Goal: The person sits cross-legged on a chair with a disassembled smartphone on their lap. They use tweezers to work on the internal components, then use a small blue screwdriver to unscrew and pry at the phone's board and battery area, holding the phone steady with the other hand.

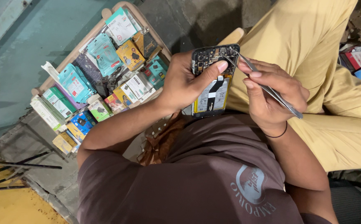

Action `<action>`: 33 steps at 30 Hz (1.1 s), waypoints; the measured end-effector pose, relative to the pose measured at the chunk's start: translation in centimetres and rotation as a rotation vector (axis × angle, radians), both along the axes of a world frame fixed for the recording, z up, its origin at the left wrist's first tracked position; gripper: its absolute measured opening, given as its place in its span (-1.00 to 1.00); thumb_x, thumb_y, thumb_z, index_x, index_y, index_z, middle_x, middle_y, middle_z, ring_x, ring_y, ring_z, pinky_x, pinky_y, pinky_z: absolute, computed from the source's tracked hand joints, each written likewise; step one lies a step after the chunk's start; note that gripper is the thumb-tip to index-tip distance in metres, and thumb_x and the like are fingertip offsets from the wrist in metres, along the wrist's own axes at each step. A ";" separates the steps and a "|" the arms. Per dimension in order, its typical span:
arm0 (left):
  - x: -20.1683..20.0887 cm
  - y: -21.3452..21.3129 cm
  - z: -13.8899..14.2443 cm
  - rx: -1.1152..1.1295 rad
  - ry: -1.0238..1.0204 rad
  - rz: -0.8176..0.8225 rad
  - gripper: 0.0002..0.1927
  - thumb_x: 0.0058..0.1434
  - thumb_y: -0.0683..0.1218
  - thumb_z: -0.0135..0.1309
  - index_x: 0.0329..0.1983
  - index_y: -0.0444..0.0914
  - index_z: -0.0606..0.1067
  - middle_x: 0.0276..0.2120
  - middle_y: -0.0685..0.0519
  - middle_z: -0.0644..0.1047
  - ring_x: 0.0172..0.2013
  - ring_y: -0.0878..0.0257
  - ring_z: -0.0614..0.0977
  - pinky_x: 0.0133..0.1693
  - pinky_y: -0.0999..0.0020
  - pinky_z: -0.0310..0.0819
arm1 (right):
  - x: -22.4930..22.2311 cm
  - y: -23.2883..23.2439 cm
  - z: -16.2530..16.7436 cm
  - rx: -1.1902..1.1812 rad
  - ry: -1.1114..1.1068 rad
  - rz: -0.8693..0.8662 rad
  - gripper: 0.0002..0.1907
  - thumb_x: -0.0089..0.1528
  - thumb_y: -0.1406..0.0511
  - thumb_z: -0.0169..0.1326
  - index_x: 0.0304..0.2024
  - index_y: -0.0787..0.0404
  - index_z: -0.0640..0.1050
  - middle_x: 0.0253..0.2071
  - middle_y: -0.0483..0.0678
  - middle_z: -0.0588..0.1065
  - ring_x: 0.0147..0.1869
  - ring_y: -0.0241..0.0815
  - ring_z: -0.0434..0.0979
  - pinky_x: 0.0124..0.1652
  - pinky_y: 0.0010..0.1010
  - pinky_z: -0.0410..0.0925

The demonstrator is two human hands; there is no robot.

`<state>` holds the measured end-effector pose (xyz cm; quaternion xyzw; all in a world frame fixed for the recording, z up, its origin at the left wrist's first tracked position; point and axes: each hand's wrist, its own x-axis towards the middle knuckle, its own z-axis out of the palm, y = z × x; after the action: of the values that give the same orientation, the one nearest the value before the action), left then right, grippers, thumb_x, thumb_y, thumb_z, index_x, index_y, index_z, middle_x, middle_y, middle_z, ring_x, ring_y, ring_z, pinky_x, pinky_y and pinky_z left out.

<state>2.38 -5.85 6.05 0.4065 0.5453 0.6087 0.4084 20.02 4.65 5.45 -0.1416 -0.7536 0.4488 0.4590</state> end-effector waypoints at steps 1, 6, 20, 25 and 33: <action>0.0 0.0 0.1 0.020 -0.013 -0.016 -0.84 0.51 -0.17 0.10 0.06 -0.34 0.59 -0.22 0.10 0.66 -0.21 0.46 0.58 -0.16 0.49 0.52 | 0.0 0.0 -0.1 0.004 0.005 0.004 -0.82 0.40 0.53 0.21 -0.08 0.39 0.42 -0.10 0.22 0.61 0.04 0.09 0.71 0.10 -0.21 0.57; 0.0 0.0 0.4 0.042 -0.055 -0.052 -0.84 0.53 -0.19 0.07 0.07 -0.35 0.58 -0.18 0.07 0.67 -0.17 0.46 0.61 -0.10 0.51 0.55 | 0.2 0.0 -0.4 0.017 0.002 0.005 -0.81 0.40 0.53 0.22 -0.08 0.38 0.43 -0.10 0.22 0.61 0.04 0.09 0.72 0.10 -0.21 0.57; 0.1 -0.1 -0.1 -0.041 0.003 0.021 -0.83 0.46 -0.16 0.14 0.03 -0.33 0.61 -0.33 0.15 0.61 -0.32 0.49 0.51 -0.28 0.50 0.44 | -0.2 0.0 0.3 0.024 0.008 -0.033 -0.82 0.34 0.52 0.19 -0.15 0.40 0.41 -0.17 0.22 0.59 0.02 0.13 0.70 0.05 -0.17 0.56; 0.1 -0.1 -0.1 -0.046 0.007 0.021 -0.84 0.46 -0.16 0.14 0.02 -0.33 0.61 -0.34 0.15 0.61 -0.33 0.48 0.52 -0.29 0.50 0.44 | -0.2 0.0 0.1 0.000 0.027 -0.031 -0.82 0.39 0.51 0.20 -0.10 0.39 0.43 -0.15 0.18 0.59 0.02 0.08 0.71 0.08 -0.19 0.58; -0.1 -0.1 0.3 0.061 -0.035 -0.053 -0.84 0.56 -0.17 0.07 0.08 -0.34 0.59 -0.19 0.08 0.67 -0.19 0.45 0.61 -0.11 0.49 0.55 | 0.0 -0.1 0.1 0.017 0.008 -0.040 -0.82 0.34 0.52 0.20 -0.15 0.39 0.42 -0.20 0.17 0.58 0.02 0.11 0.70 0.05 -0.18 0.56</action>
<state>2.26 -5.95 6.39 0.4224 0.5081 0.6211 0.4214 19.99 4.52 5.51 -0.1508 -0.7525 0.4335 0.4723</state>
